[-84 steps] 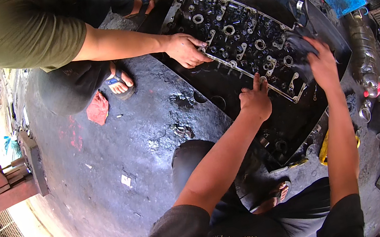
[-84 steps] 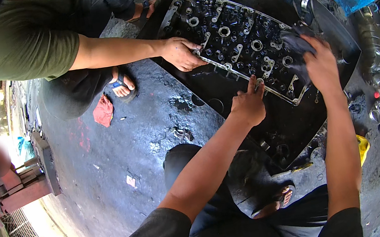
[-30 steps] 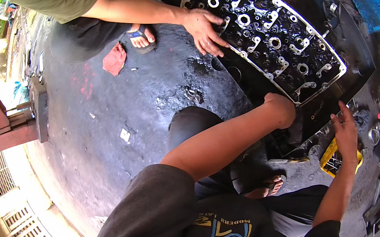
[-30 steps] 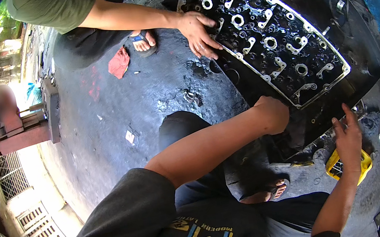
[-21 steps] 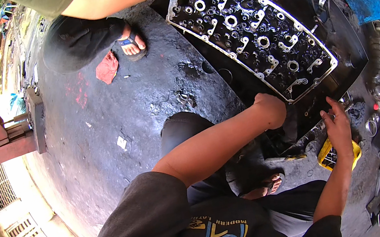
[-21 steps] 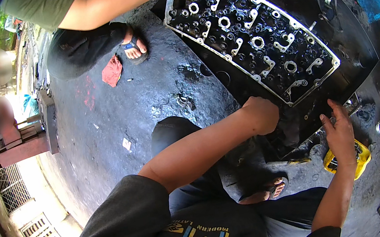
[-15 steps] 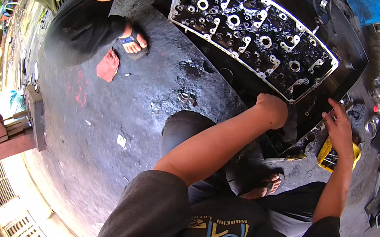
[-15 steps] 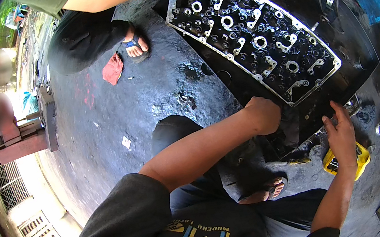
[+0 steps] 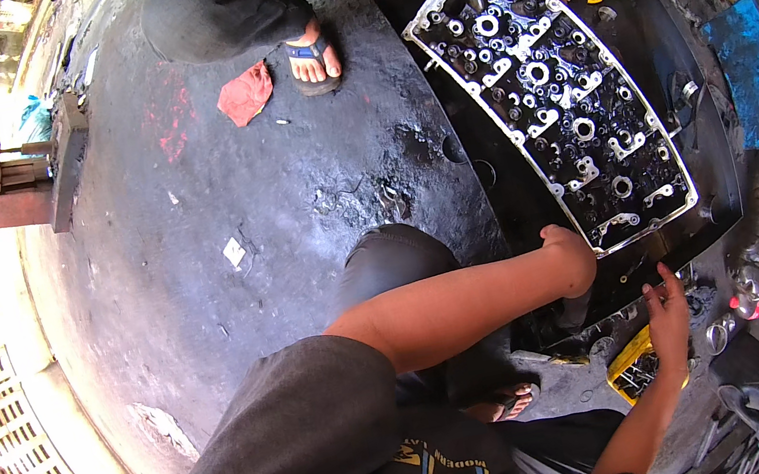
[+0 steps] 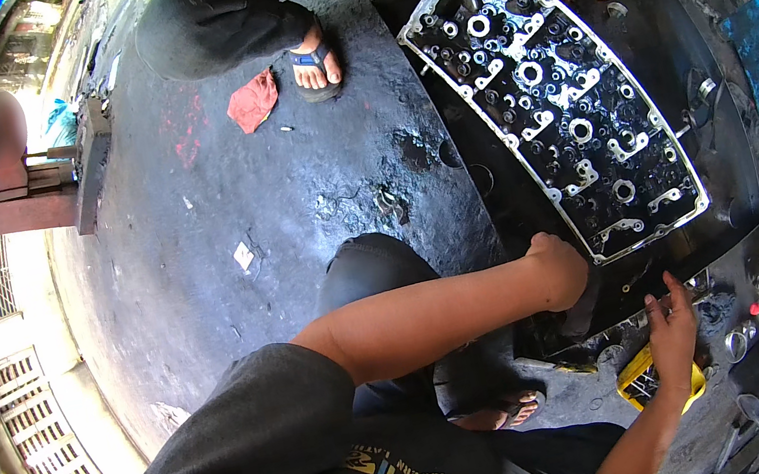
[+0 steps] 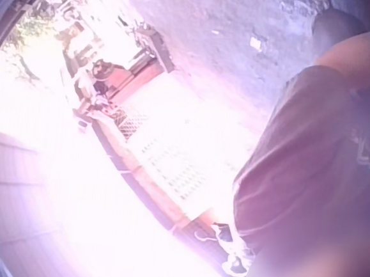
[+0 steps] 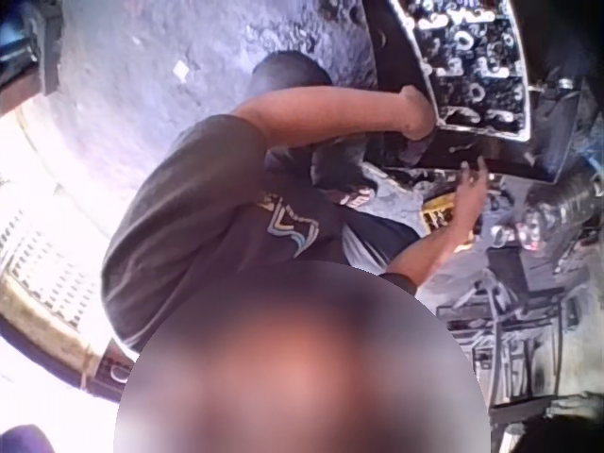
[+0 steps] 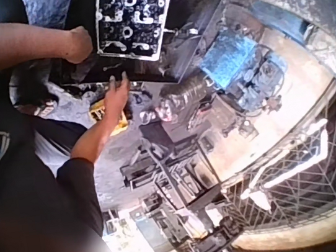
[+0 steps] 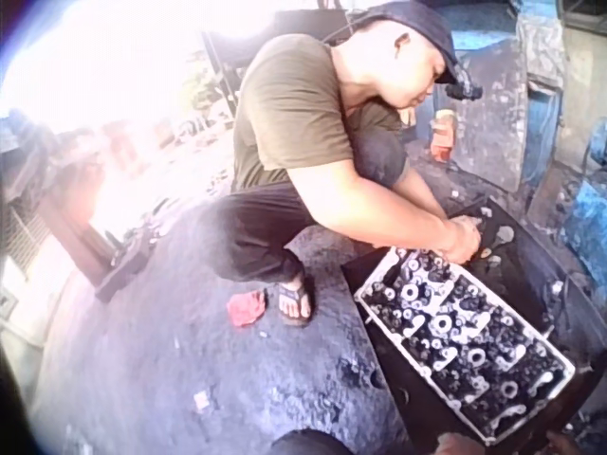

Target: The person cleans an engine cylinder head by wiping its surface with a rag and picking up small parts from a yellow tray. Another person assists by holding the cylinder head steady.

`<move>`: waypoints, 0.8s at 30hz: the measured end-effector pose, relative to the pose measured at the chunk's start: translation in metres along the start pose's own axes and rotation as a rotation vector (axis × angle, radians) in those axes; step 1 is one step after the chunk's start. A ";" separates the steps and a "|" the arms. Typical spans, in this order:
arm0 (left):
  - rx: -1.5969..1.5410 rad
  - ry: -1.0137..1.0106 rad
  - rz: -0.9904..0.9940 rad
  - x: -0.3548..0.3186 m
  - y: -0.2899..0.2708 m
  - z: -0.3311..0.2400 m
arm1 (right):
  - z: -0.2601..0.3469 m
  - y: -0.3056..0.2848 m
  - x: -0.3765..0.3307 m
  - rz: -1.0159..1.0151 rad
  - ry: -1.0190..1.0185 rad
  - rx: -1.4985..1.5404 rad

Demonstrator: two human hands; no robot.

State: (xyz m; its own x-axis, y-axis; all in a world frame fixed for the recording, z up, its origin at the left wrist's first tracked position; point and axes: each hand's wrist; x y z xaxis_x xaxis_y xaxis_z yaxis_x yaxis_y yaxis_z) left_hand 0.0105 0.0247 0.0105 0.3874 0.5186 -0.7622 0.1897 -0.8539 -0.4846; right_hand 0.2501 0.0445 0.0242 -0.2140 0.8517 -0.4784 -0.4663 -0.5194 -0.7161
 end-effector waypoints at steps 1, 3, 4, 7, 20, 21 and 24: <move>0.007 -0.005 0.001 0.000 -0.001 0.000 | 0.001 0.000 0.000 0.002 -0.003 0.031; -0.005 0.005 0.003 -0.001 -0.002 0.001 | 0.003 0.001 0.002 0.002 0.004 -0.003; -0.005 0.012 0.005 -0.001 -0.003 0.001 | 0.004 0.001 0.003 0.013 0.001 -0.020; 0.001 0.019 0.015 0.002 -0.003 0.001 | 0.007 0.000 0.006 0.029 -0.004 -0.027; -0.030 -0.073 -0.135 0.024 0.010 0.004 | 0.005 -0.010 0.011 0.003 -0.089 -0.024; -0.023 -0.077 -0.152 0.023 0.009 0.003 | 0.005 -0.009 0.010 0.001 -0.076 -0.044; -0.048 -0.045 -0.162 0.017 0.008 0.004 | 0.006 -0.009 0.008 -0.030 -0.107 -0.042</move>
State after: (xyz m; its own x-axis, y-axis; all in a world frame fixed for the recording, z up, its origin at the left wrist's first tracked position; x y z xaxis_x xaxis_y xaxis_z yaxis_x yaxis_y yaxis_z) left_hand 0.0153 0.0270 -0.0084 0.3078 0.6502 -0.6946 0.2897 -0.7594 -0.5825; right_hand 0.2472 0.0560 0.0302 -0.2919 0.8684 -0.4008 -0.4382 -0.4939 -0.7510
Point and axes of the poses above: each hand's wrist, its own x-axis towards the middle knuckle, its own y-axis out of the palm, z = x × y, and after that the axes turned 5 degrees about z, right-handed
